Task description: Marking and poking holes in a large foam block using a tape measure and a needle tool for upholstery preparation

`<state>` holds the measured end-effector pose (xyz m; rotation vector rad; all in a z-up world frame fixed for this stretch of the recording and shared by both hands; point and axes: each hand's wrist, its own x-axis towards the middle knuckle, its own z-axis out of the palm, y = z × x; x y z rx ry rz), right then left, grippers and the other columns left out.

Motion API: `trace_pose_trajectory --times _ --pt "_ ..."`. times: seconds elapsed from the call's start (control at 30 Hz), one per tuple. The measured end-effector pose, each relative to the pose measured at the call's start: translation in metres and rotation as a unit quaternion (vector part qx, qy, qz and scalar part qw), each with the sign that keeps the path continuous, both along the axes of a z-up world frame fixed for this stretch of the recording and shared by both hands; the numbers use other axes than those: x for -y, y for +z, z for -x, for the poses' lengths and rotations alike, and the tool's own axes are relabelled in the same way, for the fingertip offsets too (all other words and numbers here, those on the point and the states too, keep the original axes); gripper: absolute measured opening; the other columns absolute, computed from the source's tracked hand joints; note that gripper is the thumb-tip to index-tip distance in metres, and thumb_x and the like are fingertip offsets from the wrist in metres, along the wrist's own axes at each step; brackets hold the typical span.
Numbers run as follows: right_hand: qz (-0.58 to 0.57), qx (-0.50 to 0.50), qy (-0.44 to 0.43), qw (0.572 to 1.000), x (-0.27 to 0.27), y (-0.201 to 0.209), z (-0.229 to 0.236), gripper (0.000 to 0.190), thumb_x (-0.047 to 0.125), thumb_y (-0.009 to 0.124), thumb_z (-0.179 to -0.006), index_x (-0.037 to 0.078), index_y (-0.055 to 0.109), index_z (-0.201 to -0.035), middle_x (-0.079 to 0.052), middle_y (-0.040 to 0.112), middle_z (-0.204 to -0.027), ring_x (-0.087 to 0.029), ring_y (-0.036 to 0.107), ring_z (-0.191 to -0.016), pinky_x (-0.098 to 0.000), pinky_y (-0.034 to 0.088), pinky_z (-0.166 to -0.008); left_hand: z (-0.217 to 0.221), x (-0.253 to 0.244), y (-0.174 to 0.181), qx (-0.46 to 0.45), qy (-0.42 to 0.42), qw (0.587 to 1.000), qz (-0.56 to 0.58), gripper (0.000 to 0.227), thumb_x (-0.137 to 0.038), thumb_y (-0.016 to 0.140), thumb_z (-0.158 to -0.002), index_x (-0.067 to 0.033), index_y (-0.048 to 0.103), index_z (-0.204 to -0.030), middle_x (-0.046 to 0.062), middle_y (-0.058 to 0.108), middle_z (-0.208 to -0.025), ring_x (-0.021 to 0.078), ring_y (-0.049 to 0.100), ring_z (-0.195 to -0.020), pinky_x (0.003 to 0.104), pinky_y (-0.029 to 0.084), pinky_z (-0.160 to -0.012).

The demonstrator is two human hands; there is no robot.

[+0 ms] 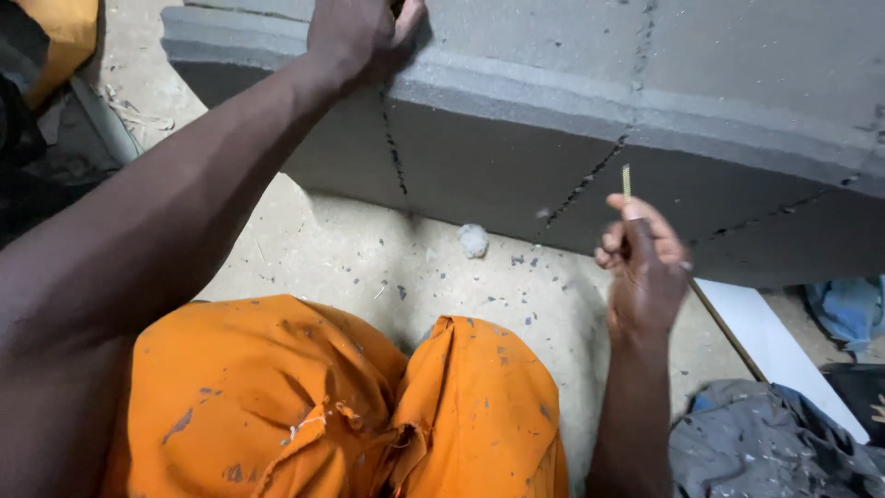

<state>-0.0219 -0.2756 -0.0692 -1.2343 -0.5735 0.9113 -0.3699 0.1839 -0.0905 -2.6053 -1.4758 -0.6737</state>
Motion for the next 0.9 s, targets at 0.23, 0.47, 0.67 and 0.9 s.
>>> trace_pose_trajectory --times 0.23,0.47,0.67,0.9 --pt "0.012 0.417 -0.097 0.904 -0.01 0.038 0.005 0.022 0.014 0.069 -0.138 0.006 0.083 -0.153 -0.006 0.082 -0.099 -0.013 0.075 -0.077 -0.0271 0.068 -0.064 -0.014 0.053 0.06 0.021 -0.059 0.996 -0.063 0.013 -0.025 0.074 -0.13 -0.0226 0.077 -0.118 0.009 0.071 -0.083 0.0268 0.067 -0.063 0.053 0.058 -0.071" --pt "0.204 0.512 -0.054 0.832 -0.009 -0.119 0.024 0.026 0.018 0.057 -0.135 0.017 0.082 -0.141 -0.002 0.074 -0.089 -0.014 0.061 -0.063 -0.0349 0.057 -0.047 -0.014 0.076 0.067 0.033 -0.069 0.993 -0.094 0.055 -0.044 0.067 -0.139 -0.0196 0.091 -0.095 0.013 0.074 -0.069 0.0421 0.071 -0.062 0.062 0.055 -0.071" --pt "0.389 0.323 0.015 0.863 0.016 -0.256 0.022 0.033 0.044 0.071 -0.128 0.021 0.095 -0.125 -0.001 0.087 -0.083 -0.025 0.084 -0.079 -0.0465 0.062 -0.079 -0.009 0.036 0.035 0.032 -0.089 0.981 -0.168 0.059 -0.039 0.08 -0.134 -0.0195 0.059 -0.083 0.006 0.056 -0.07 0.0279 0.054 -0.06 0.054 0.038 -0.064" --pt "0.297 0.158 -0.007 0.942 -0.05 -0.427 -0.041 0.029 0.015 0.069 -0.129 0.013 0.091 -0.11 -0.003 0.079 -0.07 -0.014 0.066 -0.051 -0.0329 0.048 -0.047 -0.011 0.043 0.032 0.101 -0.087 0.989 -0.071 0.034 -0.033 0.08 -0.126 -0.026 0.083 -0.092 -0.001 0.074 -0.076 0.0246 0.067 -0.064 0.054 0.042 -0.054"
